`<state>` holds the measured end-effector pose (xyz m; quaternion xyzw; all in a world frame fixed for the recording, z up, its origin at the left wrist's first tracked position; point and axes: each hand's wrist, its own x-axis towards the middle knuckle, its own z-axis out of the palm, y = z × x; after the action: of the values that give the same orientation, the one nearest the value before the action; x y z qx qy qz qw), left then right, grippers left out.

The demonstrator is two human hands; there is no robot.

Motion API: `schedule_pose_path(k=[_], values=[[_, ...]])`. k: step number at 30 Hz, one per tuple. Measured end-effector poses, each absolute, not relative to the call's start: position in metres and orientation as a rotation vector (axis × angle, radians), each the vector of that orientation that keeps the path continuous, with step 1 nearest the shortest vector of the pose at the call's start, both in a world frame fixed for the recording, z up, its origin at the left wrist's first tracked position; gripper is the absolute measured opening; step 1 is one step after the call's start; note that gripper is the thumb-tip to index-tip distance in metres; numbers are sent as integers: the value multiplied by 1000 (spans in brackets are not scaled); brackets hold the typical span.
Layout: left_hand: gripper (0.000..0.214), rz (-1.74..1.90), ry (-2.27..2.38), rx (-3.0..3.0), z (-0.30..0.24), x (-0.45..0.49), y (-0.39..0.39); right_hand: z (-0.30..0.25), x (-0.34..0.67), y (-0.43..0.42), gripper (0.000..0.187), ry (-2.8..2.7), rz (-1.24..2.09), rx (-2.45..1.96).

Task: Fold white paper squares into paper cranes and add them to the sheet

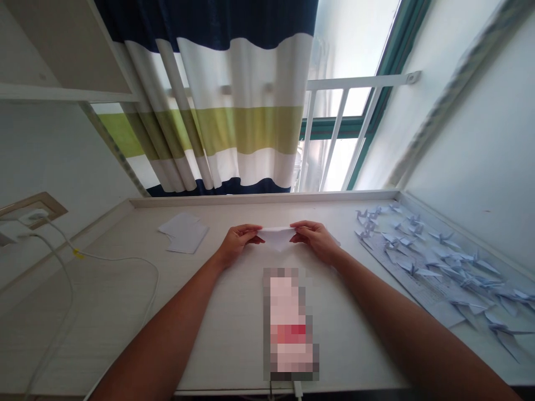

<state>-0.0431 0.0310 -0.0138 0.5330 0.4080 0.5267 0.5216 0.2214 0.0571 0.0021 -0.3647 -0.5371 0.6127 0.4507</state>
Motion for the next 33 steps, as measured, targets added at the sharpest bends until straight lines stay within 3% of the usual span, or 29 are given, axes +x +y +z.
schedule_pose_path(k=[4,9,13,16,23,33], values=[[20,1277,1016,1331,-12,-39,28,10,220,50,15,-1417,1397,-897],[14,1286,1097,1499,-6,-28,22,30,219,34,33,-1623,1184,-1022],[15,1285,1024,1586,-2,-21,17,39,217,27,52,-1569,1446,-963],[30,1271,935,1539,-2,-16,14,39,217,25,67,-1487,1711,-928],[36,1295,904,1534,-3,-13,12,38,218,22,48,-1469,1925,-778],[34,1444,1007,1541,3,-1,9,40,205,13,52,-1531,1937,-693]])
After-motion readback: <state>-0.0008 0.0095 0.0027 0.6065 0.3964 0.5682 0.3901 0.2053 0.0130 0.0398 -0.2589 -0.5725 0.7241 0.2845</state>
